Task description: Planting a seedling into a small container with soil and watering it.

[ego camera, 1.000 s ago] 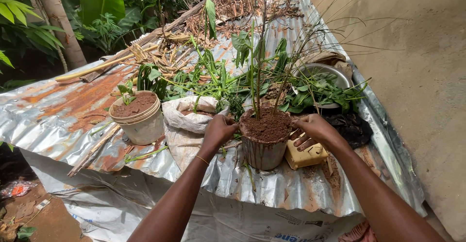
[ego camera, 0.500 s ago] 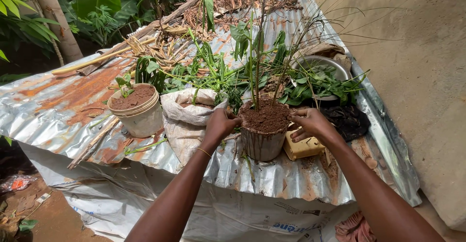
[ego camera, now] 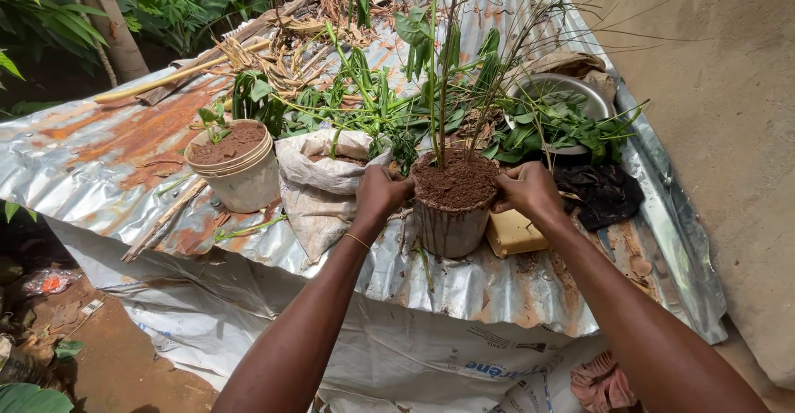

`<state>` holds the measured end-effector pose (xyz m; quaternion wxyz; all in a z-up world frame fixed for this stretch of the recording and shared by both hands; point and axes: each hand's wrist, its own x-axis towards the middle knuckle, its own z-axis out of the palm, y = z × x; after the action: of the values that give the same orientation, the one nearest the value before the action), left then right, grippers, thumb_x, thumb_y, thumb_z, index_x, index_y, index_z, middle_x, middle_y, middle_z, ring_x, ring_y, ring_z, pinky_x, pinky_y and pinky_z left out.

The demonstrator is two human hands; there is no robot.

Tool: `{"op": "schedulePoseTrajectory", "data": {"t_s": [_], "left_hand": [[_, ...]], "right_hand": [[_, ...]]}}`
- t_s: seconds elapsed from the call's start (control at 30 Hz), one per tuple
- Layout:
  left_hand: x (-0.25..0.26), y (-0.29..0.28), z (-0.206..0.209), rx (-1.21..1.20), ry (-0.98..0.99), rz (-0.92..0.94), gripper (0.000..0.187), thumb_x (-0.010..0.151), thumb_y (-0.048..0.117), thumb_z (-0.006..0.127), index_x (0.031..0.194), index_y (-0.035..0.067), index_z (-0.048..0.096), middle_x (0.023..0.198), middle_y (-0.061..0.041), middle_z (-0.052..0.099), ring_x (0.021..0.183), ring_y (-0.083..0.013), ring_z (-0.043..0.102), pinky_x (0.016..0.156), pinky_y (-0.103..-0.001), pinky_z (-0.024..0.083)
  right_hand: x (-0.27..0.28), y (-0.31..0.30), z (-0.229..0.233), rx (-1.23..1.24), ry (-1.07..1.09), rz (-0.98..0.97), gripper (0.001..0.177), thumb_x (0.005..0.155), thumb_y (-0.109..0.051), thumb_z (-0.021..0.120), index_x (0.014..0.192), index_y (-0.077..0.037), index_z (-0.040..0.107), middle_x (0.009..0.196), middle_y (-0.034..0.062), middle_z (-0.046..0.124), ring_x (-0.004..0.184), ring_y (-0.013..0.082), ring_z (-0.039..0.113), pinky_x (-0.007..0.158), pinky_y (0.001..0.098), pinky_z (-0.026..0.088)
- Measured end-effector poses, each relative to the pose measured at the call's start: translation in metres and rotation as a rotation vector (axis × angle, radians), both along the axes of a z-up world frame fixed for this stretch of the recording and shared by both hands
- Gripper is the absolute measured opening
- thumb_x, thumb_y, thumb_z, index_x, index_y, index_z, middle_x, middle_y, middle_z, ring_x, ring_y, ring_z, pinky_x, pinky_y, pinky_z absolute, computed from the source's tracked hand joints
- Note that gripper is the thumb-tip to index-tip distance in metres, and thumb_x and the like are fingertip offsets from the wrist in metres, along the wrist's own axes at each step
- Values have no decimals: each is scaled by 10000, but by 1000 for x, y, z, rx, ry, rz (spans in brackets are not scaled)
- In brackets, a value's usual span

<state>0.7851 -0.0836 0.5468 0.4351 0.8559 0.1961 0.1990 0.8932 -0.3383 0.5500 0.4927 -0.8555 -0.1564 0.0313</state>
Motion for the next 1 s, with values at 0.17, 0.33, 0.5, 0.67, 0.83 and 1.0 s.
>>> {"op": "schedulePoseTrajectory", "data": {"t_s": [0.17,0.33,0.5,0.67,0.83,1.0], "left_hand": [[-5,-11,8,20,-15,36,249,760,301,784,664,72,803,621,-74,750,603,-145,738,713,-315,586],[-9,-19,4,21,4,97,220,755,336,788,670,134,803,581,-32,708,567,-155,690,646,-330,556],[-4,-12,-7,19,61,89,252,765,351,803,689,110,809,582,-21,706,553,-131,669,599,-318,529],[-19,-11,0,27,68,59,225,764,364,824,735,141,827,612,-14,720,562,-120,663,594,-310,513],[-10,-1,-19,130,-69,-16,197,744,279,850,898,157,837,801,-40,796,690,-141,734,700,-327,570],[-22,-13,-12,256,-198,-47,237,736,189,866,962,154,802,953,-39,806,795,-167,770,782,-344,609]], "right_hand": [[3,1,6,-115,-75,-22,233,993,-168,679,976,38,786,822,169,792,585,188,761,506,294,574],[27,-4,6,-30,-13,26,204,968,-131,688,999,54,767,814,185,784,570,212,752,524,299,613],[27,-12,7,35,31,86,210,959,-84,678,1016,108,742,800,227,766,581,231,749,552,323,643],[35,-20,7,152,123,187,268,980,-86,649,1063,163,700,864,287,750,649,281,762,590,345,666],[33,-25,14,179,216,220,309,997,-104,617,1139,168,652,949,322,741,709,327,772,607,370,667],[37,-21,12,115,161,224,273,982,-87,636,1125,142,680,947,286,752,701,298,772,606,355,666]]}}
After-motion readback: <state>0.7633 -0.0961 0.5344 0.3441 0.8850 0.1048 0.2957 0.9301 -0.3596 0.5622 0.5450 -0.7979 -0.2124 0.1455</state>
